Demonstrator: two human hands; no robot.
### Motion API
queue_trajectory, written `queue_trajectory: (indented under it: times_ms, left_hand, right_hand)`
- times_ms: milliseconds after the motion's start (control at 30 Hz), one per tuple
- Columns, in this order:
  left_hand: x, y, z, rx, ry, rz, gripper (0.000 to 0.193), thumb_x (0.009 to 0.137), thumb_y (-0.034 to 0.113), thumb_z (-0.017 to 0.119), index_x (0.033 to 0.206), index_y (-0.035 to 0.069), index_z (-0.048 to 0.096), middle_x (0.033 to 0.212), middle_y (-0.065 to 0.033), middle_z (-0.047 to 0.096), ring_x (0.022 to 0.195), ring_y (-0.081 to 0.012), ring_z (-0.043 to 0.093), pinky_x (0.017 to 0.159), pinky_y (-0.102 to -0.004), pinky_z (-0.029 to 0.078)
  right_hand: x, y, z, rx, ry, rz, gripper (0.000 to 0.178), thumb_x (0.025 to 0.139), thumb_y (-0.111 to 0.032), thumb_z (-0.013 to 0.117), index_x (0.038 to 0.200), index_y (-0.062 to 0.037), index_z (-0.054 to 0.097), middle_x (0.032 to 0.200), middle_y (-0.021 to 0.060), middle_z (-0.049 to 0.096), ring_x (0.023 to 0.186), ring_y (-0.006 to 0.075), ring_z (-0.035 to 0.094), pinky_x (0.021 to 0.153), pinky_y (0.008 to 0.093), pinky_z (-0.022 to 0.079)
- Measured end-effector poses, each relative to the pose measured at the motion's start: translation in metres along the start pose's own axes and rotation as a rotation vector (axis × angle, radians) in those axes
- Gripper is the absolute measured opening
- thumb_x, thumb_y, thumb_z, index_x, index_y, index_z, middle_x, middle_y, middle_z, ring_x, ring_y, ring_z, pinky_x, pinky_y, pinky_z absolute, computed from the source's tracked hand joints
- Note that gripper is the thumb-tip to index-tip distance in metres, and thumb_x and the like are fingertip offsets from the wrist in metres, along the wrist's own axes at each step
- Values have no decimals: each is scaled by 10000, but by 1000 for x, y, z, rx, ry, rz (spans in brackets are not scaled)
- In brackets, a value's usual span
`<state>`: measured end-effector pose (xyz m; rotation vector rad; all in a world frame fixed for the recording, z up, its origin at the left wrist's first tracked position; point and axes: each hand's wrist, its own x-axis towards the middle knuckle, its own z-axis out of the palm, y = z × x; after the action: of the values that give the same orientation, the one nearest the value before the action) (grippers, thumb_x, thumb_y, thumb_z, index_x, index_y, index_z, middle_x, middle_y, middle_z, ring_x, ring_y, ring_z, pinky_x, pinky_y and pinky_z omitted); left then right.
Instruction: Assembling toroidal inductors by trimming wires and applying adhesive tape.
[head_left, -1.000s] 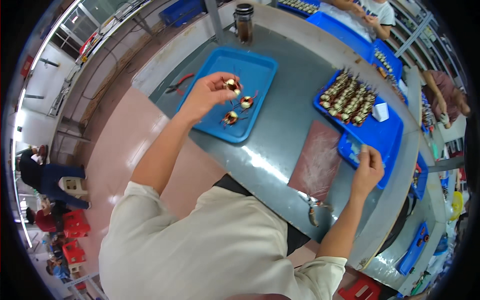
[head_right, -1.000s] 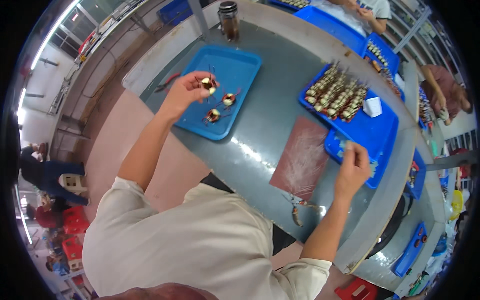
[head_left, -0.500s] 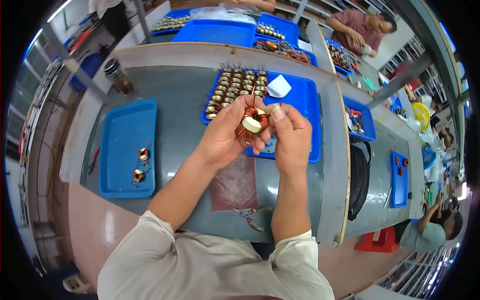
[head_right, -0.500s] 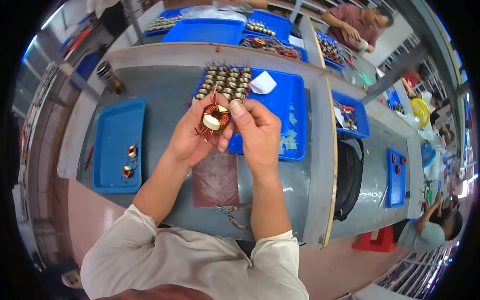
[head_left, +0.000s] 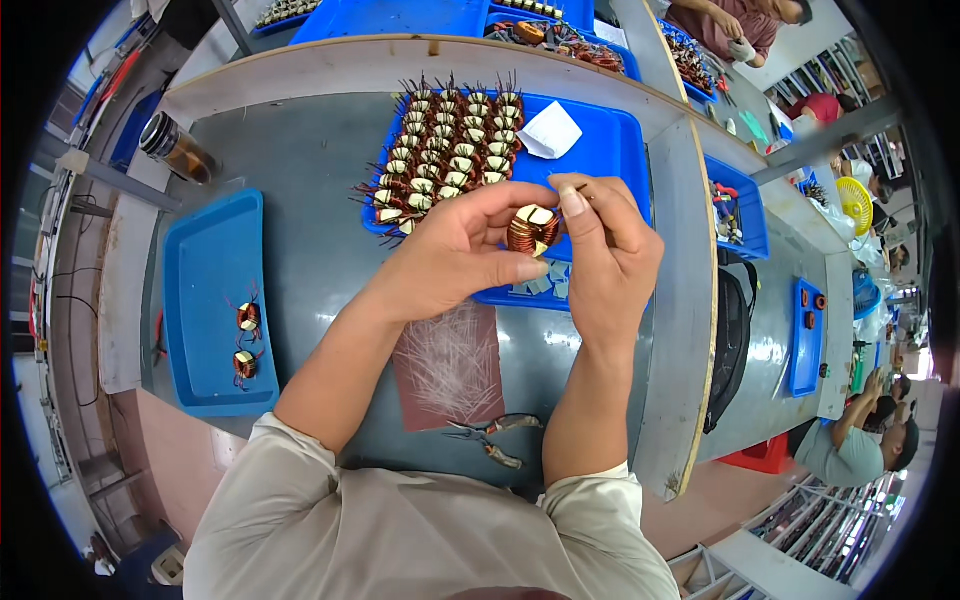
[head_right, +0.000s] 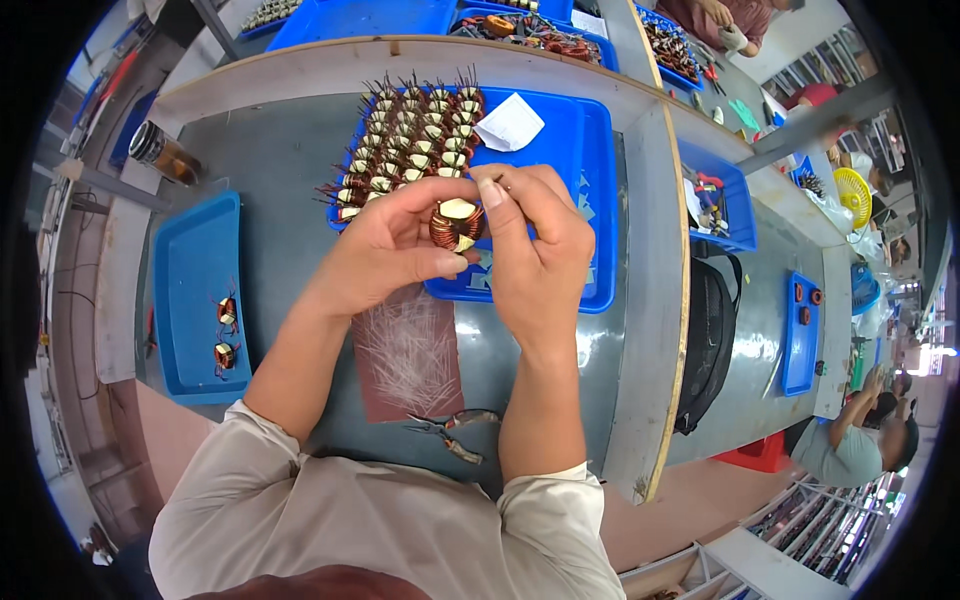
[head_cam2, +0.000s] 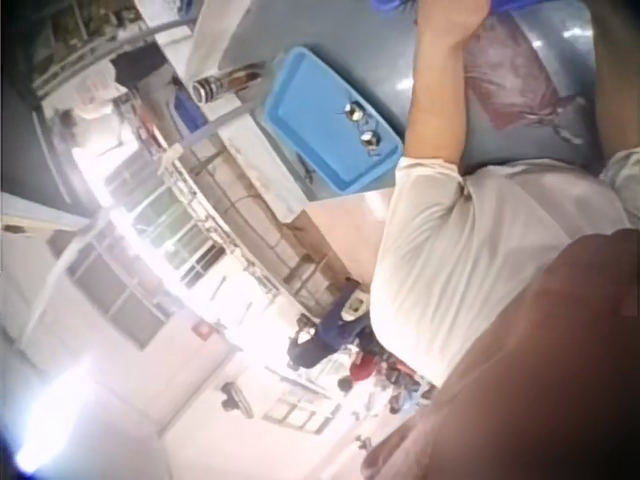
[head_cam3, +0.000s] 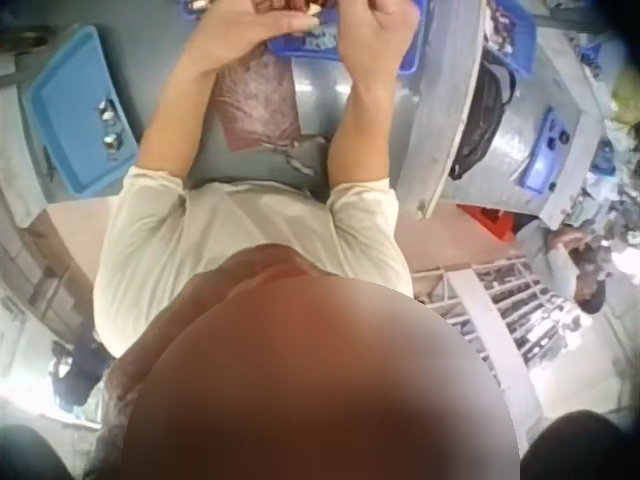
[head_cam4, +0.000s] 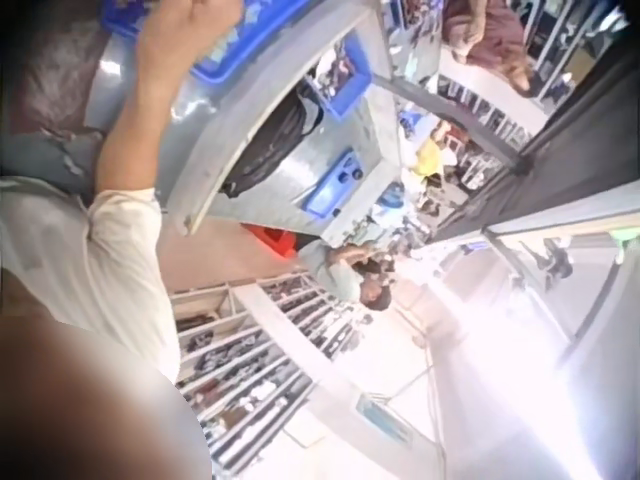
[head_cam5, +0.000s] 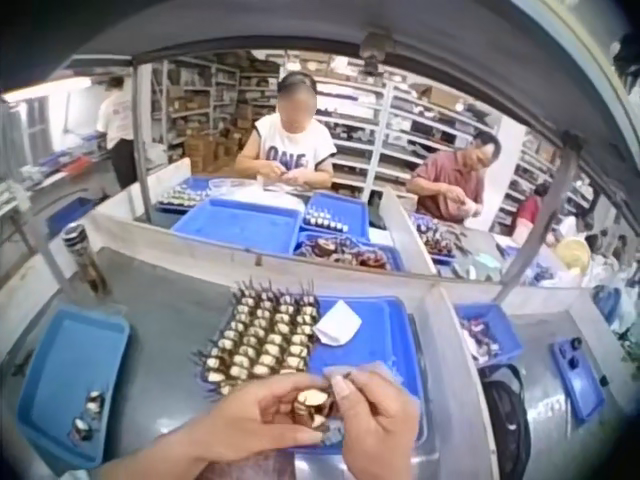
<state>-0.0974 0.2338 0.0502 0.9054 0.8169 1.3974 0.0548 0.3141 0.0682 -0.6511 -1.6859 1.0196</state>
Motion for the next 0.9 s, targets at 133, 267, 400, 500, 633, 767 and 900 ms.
queue_trajectory:
  times_ms: [133,267,400,500,633,767,900]
  left_hand:
    - [-2,4,-1,130,-44,76,565,886,-40,752,1413,9,552,1182,-27,648,935,-67,589,797,-228,532]
    - [-6,10,-14,52,-71,4,514,904,31,761,1370,8,546,1059,-68,692,838,-90,652,683,-236,552]
    - [-8,2,-26,-107,-130,12,545,980,320,725,1362,-8,516,943,-132,695,701,-147,684,592,-258,572]
    - [-7,3,-31,-122,-183,24,717,990,563,658,1362,-28,498,941,-142,693,712,-173,696,590,-268,581]
    - [-6,6,-26,-127,-94,10,765,961,565,693,1393,-30,483,959,-151,693,746,-187,706,607,-282,592]
    - [-3,4,-18,-53,-77,169,780,936,433,751,1503,3,433,1054,-149,698,830,-198,714,655,-304,606]
    - [-3,-4,0,270,109,342,791,836,18,832,1527,76,450,1287,-43,594,1166,-133,601,897,-274,534]
  right_hand:
    - [-3,-3,2,-70,23,-54,120,985,-62,703,1017,44,748,900,74,694,761,103,627,653,253,497]
    - [-3,-4,4,92,-46,155,133,975,-90,735,961,42,743,843,39,680,691,85,603,619,235,469]
    - [-5,-8,0,203,-134,305,158,974,-116,756,905,23,726,768,1,656,679,59,579,593,216,434]
    - [-7,-3,-2,328,-238,365,177,973,-136,765,890,10,709,761,-5,656,671,48,562,582,217,423]
    - [-9,-3,2,288,-119,303,200,986,-156,753,877,3,697,746,-8,642,645,44,541,558,224,408]
    - [-7,-1,3,283,-21,276,215,985,-170,757,863,-5,691,724,-3,637,630,49,547,552,222,408]
    - [-7,0,7,419,60,332,238,984,-184,762,831,-23,675,692,-4,625,602,51,540,548,220,409]
